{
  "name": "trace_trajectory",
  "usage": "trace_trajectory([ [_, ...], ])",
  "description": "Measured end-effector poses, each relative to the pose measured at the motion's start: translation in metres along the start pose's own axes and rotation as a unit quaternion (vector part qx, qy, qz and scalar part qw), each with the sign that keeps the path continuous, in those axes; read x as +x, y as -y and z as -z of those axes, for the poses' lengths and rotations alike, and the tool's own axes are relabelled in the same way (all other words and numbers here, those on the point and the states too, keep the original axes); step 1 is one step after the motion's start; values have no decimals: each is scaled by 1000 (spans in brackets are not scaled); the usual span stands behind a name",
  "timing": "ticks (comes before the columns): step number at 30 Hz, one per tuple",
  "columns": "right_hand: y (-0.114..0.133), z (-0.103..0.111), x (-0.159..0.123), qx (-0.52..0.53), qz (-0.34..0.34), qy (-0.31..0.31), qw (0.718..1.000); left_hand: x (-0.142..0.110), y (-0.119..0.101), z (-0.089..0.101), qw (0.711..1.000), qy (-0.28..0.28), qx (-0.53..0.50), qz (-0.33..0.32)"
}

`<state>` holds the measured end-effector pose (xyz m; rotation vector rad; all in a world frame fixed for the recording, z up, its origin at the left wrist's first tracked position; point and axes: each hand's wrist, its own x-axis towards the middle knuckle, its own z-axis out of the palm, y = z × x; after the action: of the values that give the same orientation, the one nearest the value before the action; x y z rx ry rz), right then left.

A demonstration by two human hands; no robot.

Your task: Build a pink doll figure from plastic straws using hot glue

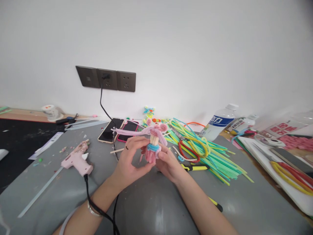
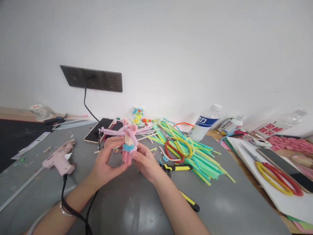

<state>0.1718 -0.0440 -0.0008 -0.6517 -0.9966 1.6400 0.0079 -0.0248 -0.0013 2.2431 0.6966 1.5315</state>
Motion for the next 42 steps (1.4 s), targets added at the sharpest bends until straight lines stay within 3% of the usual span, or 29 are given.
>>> trace_trajectory([
  [13, 1, -2, -1, -14, -2, -12, 1000, -1, -1, 2, 998, -15, 62, 14],
  [17, -3, 2, 2, -37, 47, -53, 997, -2, 0, 4, 999, -16, 31, 20],
  [19, -5, 5, 4, -89, 88, -82, 989, -2, -1, 4, 998, -12, 1, 56],
  [22, -4, 7, 5, -215, 172, -104, 956, -3, 1, 2, 988, -20, -60, 140],
  [24, -3, 6, 5, -312, 236, -108, 914, -3, 3, 0, 979, -34, -100, 172],
  [27, -2, 4, 4, -434, 297, -109, 843, -2, 6, -2, 977, -43, -118, 170],
  [31, -1, 3, 2, -515, 313, -127, 787, -1, 7, -4, 978, -28, -106, 176],
  [36, 0, 2, 1, -545, 326, -130, 761, 0, 6, -4, 976, -23, -104, 189],
  [42, -1, -1, 0, -527, 326, -132, 773, -1, 5, -5, 962, -39, -136, 235],
])
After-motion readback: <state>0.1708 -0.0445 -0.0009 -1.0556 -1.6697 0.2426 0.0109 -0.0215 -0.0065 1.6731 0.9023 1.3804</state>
